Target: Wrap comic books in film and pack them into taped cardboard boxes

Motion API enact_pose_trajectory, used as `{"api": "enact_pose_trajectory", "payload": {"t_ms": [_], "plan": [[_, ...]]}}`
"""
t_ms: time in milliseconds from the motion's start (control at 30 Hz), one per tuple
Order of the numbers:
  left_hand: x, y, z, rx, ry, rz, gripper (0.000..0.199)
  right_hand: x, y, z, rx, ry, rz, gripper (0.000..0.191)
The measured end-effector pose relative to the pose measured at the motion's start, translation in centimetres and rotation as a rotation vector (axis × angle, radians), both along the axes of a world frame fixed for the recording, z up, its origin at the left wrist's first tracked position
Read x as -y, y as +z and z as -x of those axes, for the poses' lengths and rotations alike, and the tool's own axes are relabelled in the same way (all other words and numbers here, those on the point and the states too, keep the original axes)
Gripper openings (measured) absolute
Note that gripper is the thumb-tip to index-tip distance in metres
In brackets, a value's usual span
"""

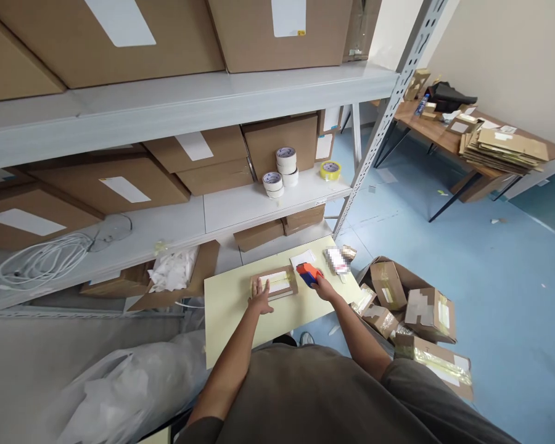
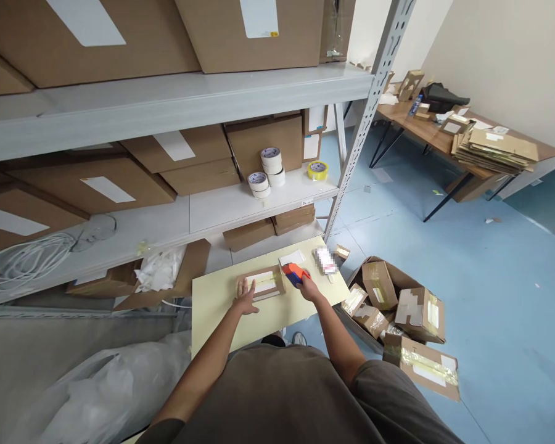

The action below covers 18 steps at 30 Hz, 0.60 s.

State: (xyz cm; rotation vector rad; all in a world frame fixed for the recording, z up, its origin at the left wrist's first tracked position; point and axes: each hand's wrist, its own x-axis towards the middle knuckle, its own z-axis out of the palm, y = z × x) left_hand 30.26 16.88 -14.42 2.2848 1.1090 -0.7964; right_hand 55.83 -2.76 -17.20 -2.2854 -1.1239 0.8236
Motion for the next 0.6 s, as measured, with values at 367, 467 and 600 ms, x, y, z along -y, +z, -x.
{"api": "enact_pose_trajectory", "payload": {"t_ms": [367,467,600], "plan": [[0.1,0.4,1.1,0.058,-0.001,-0.013,0.117,-7.9,5.4,7.8,-0.281,0.148,-0.229,0.047],[0.7,0.3,1.2,0.120,0.037,-0.038,0.109,-7.7,4.0,7.4,-0.334,0.121,-0.210,0.046],[0.8,0.6,1.4,0.221,0.127,-0.033,0.100,-7.5,2.8,6.5,-0.381,0.149,-0.234,0.054]]}}
